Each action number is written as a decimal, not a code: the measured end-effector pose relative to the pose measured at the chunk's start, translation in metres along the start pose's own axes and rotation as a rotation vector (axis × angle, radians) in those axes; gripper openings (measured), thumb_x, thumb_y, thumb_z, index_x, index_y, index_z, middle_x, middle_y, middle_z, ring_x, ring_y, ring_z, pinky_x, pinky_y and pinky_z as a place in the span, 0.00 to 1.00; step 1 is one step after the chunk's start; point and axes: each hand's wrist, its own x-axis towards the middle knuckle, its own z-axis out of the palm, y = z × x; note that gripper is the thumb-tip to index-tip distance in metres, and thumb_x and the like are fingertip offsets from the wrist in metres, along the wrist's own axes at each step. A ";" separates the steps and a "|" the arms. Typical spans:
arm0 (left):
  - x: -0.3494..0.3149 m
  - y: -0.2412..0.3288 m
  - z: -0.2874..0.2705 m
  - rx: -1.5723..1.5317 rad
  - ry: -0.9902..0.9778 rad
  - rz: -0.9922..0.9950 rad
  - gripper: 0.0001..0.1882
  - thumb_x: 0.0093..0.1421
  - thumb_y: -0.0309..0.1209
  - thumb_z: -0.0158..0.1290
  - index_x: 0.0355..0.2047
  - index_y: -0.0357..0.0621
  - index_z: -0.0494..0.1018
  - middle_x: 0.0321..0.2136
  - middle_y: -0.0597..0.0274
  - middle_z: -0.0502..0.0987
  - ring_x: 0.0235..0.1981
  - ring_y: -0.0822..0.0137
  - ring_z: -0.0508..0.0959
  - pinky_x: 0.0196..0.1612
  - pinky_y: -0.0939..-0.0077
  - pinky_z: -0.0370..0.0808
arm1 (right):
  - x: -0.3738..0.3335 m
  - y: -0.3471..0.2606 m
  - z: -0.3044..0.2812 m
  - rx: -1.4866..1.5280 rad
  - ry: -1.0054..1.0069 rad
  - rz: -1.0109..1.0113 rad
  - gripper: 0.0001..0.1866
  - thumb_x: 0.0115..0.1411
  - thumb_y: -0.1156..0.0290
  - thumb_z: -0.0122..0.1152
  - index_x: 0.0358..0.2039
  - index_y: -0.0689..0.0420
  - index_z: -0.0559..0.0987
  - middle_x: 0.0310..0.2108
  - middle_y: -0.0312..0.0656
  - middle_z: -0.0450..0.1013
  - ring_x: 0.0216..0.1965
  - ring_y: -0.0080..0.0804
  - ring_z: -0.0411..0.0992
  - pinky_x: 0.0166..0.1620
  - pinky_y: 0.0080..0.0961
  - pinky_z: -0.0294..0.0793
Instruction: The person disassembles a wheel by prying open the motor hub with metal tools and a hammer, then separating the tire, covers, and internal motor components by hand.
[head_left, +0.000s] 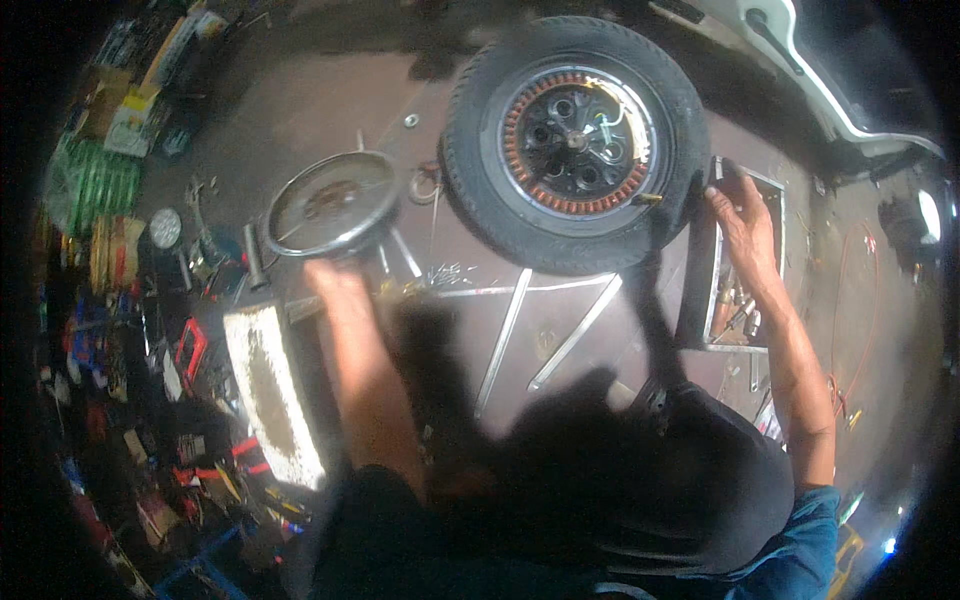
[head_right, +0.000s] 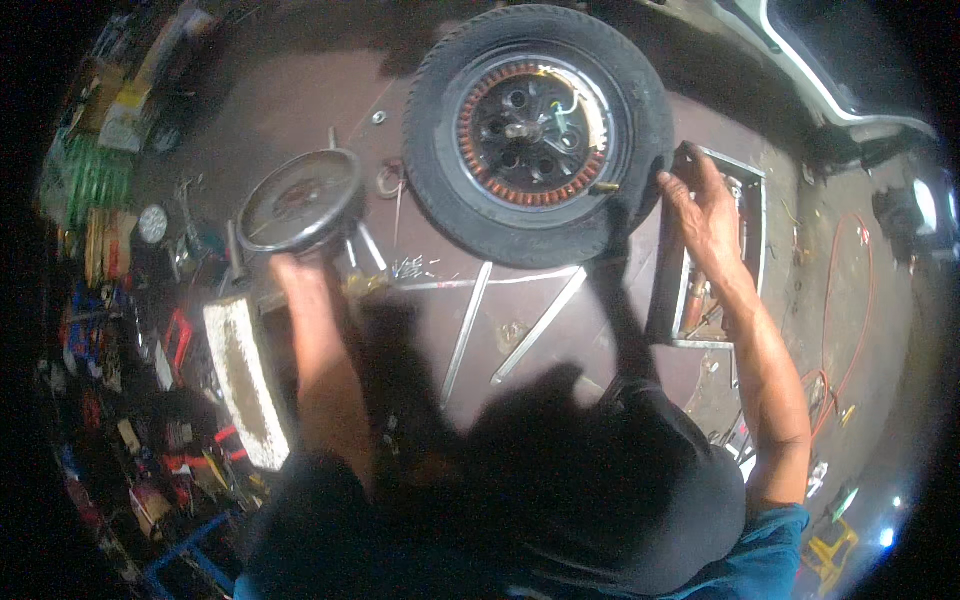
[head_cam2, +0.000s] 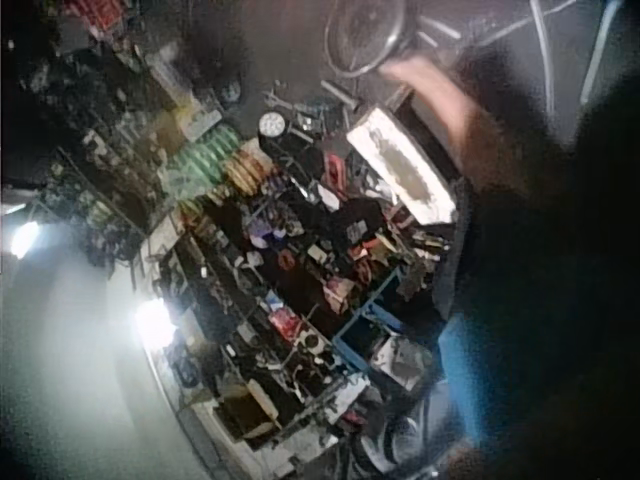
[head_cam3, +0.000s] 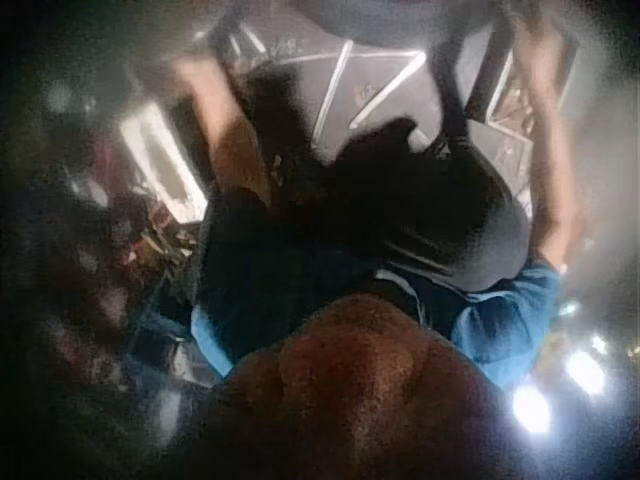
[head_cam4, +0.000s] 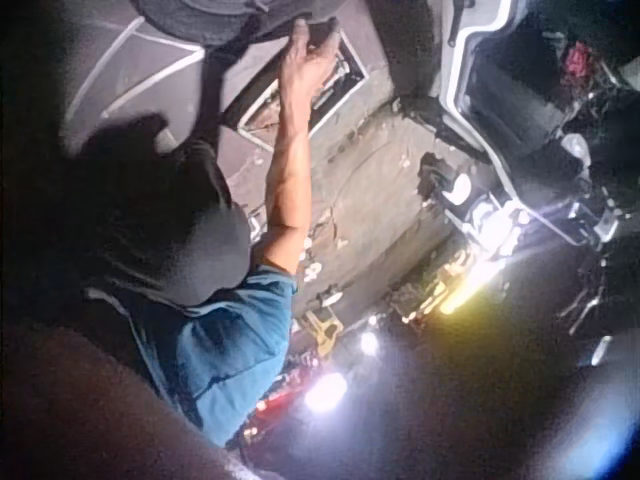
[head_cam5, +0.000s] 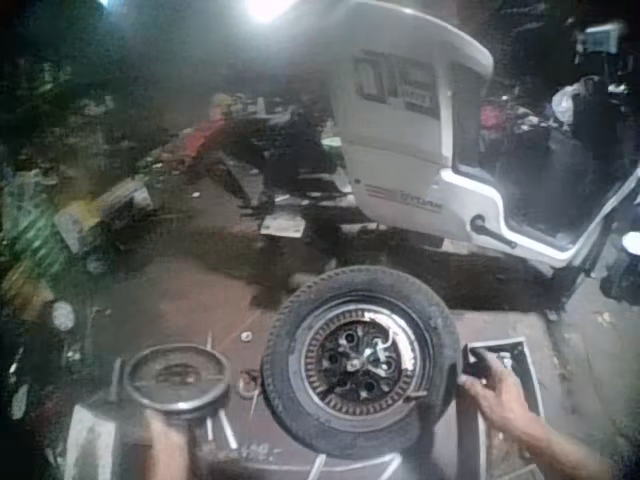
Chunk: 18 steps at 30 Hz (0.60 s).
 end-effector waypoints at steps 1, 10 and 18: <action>0.035 0.000 -0.013 -0.061 -0.023 -0.003 0.23 0.65 0.38 0.32 0.52 0.33 0.60 0.50 0.46 0.65 0.48 0.54 0.69 0.52 0.55 0.69 | 0.006 0.006 -0.007 -0.031 0.011 -0.008 0.34 0.57 0.59 0.57 0.58 0.64 0.58 0.54 0.58 0.62 0.53 0.42 0.65 0.54 0.33 0.65; 0.110 -0.007 -0.025 -0.170 0.067 -0.039 0.27 0.64 0.44 0.32 0.55 0.35 0.59 0.55 0.46 0.63 0.54 0.52 0.65 0.56 0.53 0.66 | 0.072 0.016 0.010 0.029 -0.011 0.226 0.47 0.52 0.40 0.55 0.60 0.64 0.54 0.52 0.62 0.62 0.49 0.48 0.67 0.50 0.36 0.66; -0.045 -0.037 0.102 0.520 0.200 0.582 0.23 0.61 0.41 0.44 0.44 0.30 0.70 0.40 0.49 0.74 0.42 0.60 0.72 0.48 0.67 0.67 | 0.094 0.044 0.039 0.389 0.337 0.467 0.50 0.52 0.29 0.39 0.54 0.68 0.65 0.52 0.58 0.64 0.54 0.45 0.62 0.54 0.35 0.59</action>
